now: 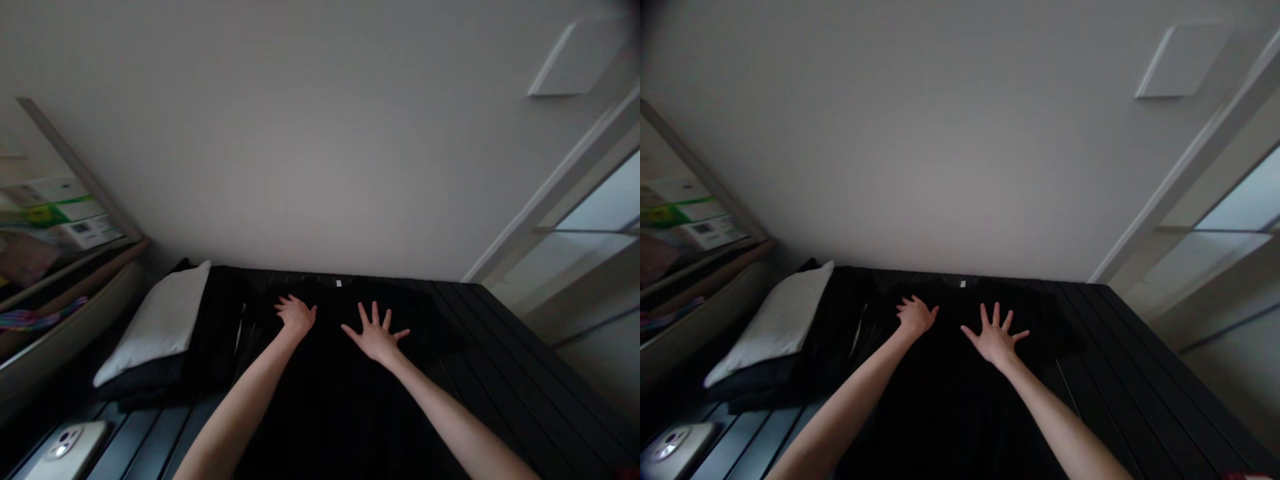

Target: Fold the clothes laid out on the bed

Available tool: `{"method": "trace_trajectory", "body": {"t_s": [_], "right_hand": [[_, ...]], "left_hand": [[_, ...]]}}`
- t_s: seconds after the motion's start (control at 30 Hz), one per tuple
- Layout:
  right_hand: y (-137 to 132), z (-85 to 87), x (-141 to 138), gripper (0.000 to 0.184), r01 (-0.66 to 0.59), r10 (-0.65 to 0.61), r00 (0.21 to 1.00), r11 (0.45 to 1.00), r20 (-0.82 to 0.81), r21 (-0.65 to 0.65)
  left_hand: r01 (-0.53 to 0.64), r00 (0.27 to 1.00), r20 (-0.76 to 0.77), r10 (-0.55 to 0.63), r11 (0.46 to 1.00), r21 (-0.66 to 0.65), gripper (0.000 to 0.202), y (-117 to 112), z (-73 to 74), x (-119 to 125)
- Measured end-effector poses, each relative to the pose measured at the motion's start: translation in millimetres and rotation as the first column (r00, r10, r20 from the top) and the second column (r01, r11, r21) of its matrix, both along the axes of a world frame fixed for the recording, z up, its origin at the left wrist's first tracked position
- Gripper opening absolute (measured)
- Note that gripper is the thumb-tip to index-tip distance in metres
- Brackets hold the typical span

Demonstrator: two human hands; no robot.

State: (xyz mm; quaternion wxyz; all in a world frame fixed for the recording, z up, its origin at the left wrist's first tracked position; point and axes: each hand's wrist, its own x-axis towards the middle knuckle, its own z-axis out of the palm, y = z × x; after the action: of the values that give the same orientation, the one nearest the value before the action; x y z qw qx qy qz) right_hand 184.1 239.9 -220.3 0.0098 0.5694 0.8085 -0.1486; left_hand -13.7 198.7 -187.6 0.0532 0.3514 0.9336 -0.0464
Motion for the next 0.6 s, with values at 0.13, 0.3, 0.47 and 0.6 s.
{"method": "trace_trajectory", "body": {"t_s": [0.13, 0.3, 0.47, 0.6], "right_hand": [[41.2, -1.9, 7.2, 0.083, 0.036, -0.035, 0.999, 0.997, 0.028, -0.062], [63.0, -8.8, 1.0, 0.081, 0.062, -0.063, 0.998, 0.998, 0.007, 0.033], [85.3, -9.0, -4.9, 0.078, 0.064, -0.065, 0.998, 0.996, 0.006, 0.066], [98.6, -7.1, -5.9, 0.078, 0.056, -0.056, 0.998, 0.998, 0.018, 0.040]], "left_hand": [[0.123, 0.992, -0.049, -0.119, 0.987, 0.100, 0.084, 2.0, -7.5, -7.1], [0.305, 0.952, -0.016, -0.307, 0.938, 0.165, 0.076, 24.7, -13.5, -22.2], [0.339, 0.935, 0.020, -0.355, 0.906, 0.254, 0.068, 32.7, -7.6, -26.4], [0.463, 0.881, -0.099, -0.463, 0.800, 0.382, 0.051, 8.3, 1.1, -11.9]]}}
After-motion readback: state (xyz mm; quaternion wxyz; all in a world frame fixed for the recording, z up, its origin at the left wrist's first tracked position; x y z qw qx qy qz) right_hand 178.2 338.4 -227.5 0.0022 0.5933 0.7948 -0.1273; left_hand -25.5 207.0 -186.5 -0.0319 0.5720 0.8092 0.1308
